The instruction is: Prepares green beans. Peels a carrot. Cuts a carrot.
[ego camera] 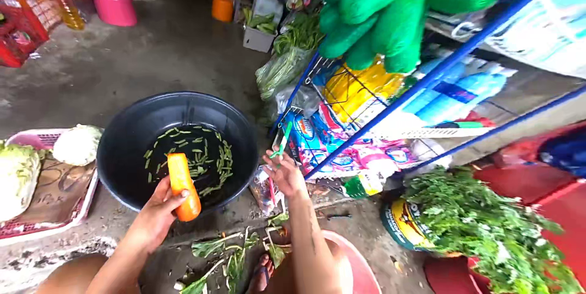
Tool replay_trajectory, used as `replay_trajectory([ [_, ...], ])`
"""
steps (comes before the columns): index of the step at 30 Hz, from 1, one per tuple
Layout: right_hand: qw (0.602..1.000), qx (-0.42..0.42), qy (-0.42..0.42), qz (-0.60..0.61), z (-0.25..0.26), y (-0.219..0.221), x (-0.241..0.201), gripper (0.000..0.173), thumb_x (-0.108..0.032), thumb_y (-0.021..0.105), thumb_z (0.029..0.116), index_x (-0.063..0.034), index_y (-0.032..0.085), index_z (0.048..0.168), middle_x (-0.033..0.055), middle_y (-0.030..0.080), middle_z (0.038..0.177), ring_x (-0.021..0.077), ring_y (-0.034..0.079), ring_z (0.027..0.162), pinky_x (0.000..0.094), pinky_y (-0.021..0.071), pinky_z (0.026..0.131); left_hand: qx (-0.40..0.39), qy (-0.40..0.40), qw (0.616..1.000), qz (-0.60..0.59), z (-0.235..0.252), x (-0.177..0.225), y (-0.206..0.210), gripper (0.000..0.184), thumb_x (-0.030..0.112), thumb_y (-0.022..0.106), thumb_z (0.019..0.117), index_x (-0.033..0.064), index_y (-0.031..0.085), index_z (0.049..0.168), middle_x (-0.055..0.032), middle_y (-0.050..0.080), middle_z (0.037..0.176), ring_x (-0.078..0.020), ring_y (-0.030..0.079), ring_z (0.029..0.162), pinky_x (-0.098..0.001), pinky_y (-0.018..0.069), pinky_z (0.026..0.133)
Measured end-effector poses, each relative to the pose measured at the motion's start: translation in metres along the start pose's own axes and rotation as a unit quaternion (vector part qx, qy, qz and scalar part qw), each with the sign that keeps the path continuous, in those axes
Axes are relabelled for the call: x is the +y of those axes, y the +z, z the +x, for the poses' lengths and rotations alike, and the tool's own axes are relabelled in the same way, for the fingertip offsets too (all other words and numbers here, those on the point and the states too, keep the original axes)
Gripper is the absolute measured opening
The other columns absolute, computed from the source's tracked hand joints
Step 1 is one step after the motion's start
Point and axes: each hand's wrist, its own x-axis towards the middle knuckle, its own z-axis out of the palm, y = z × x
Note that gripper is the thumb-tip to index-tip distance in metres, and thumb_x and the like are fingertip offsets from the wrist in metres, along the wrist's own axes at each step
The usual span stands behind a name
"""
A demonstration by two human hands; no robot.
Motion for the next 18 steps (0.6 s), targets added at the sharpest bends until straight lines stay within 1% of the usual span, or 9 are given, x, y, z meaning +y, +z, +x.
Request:
replay_trajectory([
  [2, 0.999, -0.004, -0.004, 0.038, -0.020, 0.017, -0.003, 0.039, -0.025, 0.037, 0.1107, -0.0073, 0.045, 0.144, 0.0106, 0.070, 0.112, 0.0226, 0.071, 0.097, 0.0411, 0.0606, 0.083, -0.011, -0.022, 1.000, -0.006, -0.006, -0.006, 0.002, 0.061, 0.009, 0.058, 0.0965, 0.0113, 0.035, 0.152, -0.0136, 0.063, 0.128, -0.0246, 0.070, 0.105, -0.0416, 0.0624, 0.084],
  [4, 0.996, 0.056, -0.002, 0.064, -0.033, 0.035, -0.009, 0.031, -0.026, 0.035, 0.1134, -0.0082, 0.052, 0.133, 0.0052, 0.065, 0.088, 0.0173, 0.068, 0.073, 0.0343, 0.0605, 0.067, -0.017, -0.059, 0.998, -0.012, -0.017, -0.014, 0.006, 0.057, 0.011, 0.055, 0.1001, 0.0124, 0.035, 0.153, -0.0154, 0.063, 0.128, -0.0269, 0.069, 0.105, -0.0441, 0.0619, 0.085],
  [5, 0.993, 0.085, 0.007, 0.078, -0.041, 0.044, -0.013, 0.027, -0.025, 0.036, 0.1135, -0.0089, 0.054, 0.126, 0.0043, 0.063, 0.082, 0.0167, 0.066, 0.068, 0.0333, 0.0597, 0.063, -0.020, -0.083, 0.996, -0.023, -0.024, -0.018, 0.008, 0.052, 0.012, 0.053, 0.1019, 0.0125, 0.035, 0.151, -0.0161, 0.063, 0.127, -0.0277, 0.069, 0.105, -0.0448, 0.0616, 0.084],
  [6, 0.992, 0.100, 0.018, 0.080, -0.050, 0.050, -0.014, 0.026, -0.025, 0.037, 0.1134, -0.0089, 0.055, 0.121, 0.0045, 0.063, 0.083, 0.0170, 0.066, 0.068, 0.0336, 0.0596, 0.063, -0.022, -0.109, 0.993, -0.040, -0.033, -0.022, 0.010, 0.049, 0.015, 0.050, 0.1040, 0.0125, 0.037, 0.151, -0.0166, 0.064, 0.126, -0.0284, 0.070, 0.104, -0.0453, 0.0612, 0.084],
  [8, 0.996, 0.086, 0.030, 0.020, -0.073, 0.055, -0.006, 0.030, -0.026, 0.036, 0.1137, -0.0058, 0.057, 0.122, 0.0047, 0.062, 0.089, 0.0161, 0.063, 0.073, 0.0337, 0.0583, 0.068, -0.027, -0.167, 0.982, -0.079, -0.056, -0.029, 0.017, 0.039, 0.024, 0.042, 0.1100, 0.0123, 0.041, 0.147, -0.0145, 0.066, 0.122, -0.0263, 0.070, 0.104, -0.0435, 0.0603, 0.086],
  [11, 0.987, 0.023, 0.025, -0.159, -0.116, 0.056, 0.025, 0.029, -0.018, 0.043, 0.1112, -0.0008, 0.061, 0.126, 0.0044, 0.062, 0.092, 0.0104, 0.057, 0.069, 0.0272, 0.0517, 0.062, -0.007, -0.242, 0.966, -0.093, -0.092, -0.041, 0.027, 0.044, 0.043, 0.037, 0.1114, 0.0066, 0.055, 0.128, -0.0113, 0.069, 0.103, -0.0217, 0.070, 0.089, -0.0389, 0.0608, 0.078],
  [13, 0.987, -0.005, 0.070, -0.146, -0.152, 0.056, 0.046, 0.024, -0.012, 0.050, 0.1082, 0.0005, 0.059, 0.126, 0.0052, 0.064, 0.092, 0.0096, 0.058, 0.067, 0.0261, 0.0525, 0.062, 0.003, -0.280, 0.954, -0.106, -0.110, -0.062, 0.023, 0.048, 0.048, 0.036, 0.1103, 0.0072, 0.057, 0.124, -0.0104, 0.068, 0.096, -0.0208, 0.069, 0.082, -0.0379, 0.0607, 0.072],
  [15, 0.988, -0.034, 0.127, -0.081, -0.186, 0.060, 0.059, 0.020, -0.006, 0.052, 0.1058, 0.0009, 0.056, 0.124, 0.0077, 0.067, 0.095, 0.0139, 0.066, 0.072, 0.0313, 0.0602, 0.068, 0.006, -0.302, 0.946, -0.118, -0.120, -0.081, 0.018, 0.050, 0.051, 0.035, 0.1098, 0.0083, 0.058, 0.124, -0.0109, 0.068, 0.095, -0.0216, 0.069, 0.080, -0.0378, 0.0601, 0.069],
  [18, 0.981, -0.075, 0.171, -0.051, -0.224, 0.065, 0.079, 0.016, -0.001, 0.055, 0.1017, 0.0009, 0.057, 0.117, 0.0088, 0.069, 0.093, 0.0167, 0.069, 0.073, 0.0340, 0.0619, 0.069, -0.002, -0.330, 0.935, -0.133, -0.133, -0.093, 0.011, 0.052, 0.052, 0.034, 0.1094, 0.0099, 0.059, 0.126, -0.0134, 0.070, 0.102, -0.0248, 0.070, 0.087, -0.0404, 0.0604, 0.073],
])
